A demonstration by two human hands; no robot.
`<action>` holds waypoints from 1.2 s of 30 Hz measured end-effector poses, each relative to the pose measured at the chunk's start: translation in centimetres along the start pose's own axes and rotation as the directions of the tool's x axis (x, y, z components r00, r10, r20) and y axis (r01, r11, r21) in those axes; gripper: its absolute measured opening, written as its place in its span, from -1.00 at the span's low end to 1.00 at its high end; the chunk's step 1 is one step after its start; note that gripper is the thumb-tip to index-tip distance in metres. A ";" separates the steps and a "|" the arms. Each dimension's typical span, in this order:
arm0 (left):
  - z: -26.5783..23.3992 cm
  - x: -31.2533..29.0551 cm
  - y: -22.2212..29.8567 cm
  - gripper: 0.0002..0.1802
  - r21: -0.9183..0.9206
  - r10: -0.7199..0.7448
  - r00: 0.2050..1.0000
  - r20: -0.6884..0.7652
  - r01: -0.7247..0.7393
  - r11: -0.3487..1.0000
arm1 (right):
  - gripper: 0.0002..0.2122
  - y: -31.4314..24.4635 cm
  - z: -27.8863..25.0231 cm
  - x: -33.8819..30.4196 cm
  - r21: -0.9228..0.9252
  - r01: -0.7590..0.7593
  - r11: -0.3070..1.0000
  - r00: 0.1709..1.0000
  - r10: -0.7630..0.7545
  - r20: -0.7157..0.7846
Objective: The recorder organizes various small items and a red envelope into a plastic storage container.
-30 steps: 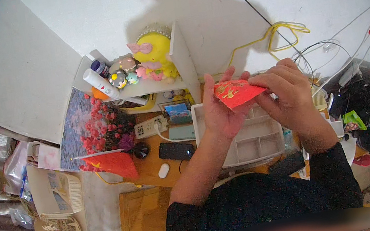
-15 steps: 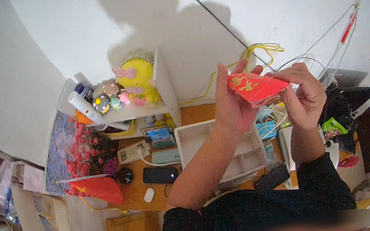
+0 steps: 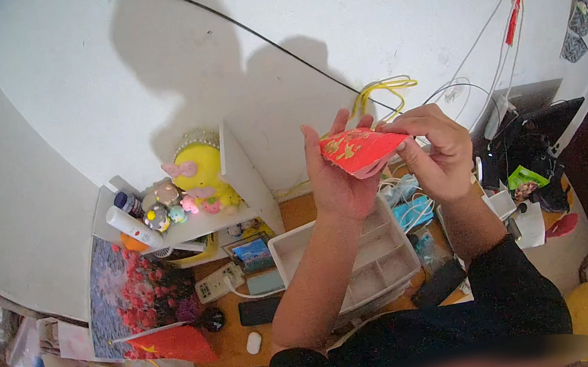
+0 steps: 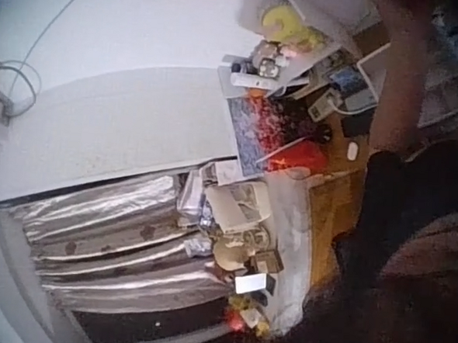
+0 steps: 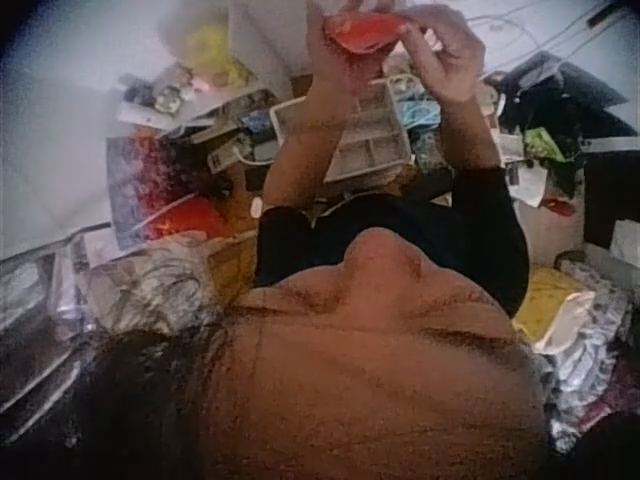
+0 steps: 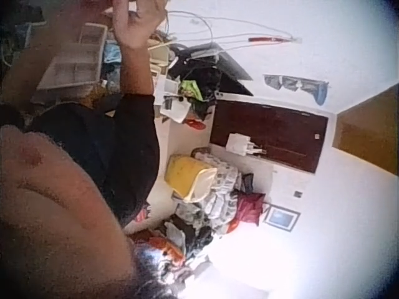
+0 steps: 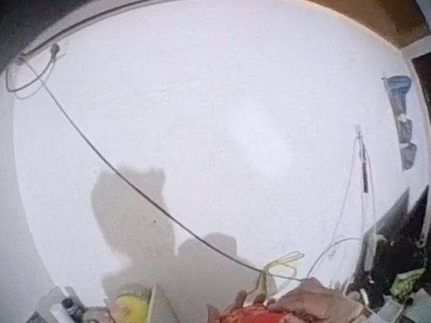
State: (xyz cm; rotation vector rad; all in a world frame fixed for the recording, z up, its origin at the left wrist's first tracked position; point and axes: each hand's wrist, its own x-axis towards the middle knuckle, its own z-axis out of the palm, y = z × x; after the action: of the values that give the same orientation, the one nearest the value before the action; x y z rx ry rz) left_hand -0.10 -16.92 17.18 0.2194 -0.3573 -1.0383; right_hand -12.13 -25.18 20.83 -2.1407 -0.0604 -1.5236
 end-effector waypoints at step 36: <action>-3.1 -2.1 0.1 -0.19 -0.174 0.007 0.998 -0.055 -0.017 0.985 | -0.49 0.2 1.4 -1.7 -0.035 0.058 0.998 0.957 -0.046 0.287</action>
State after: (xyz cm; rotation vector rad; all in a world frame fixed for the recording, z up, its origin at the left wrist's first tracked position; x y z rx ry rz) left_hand 0.23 -15.00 13.98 0.0880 -0.2167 -1.0434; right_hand -11.50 -24.35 18.93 -2.3975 -0.1866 -1.2412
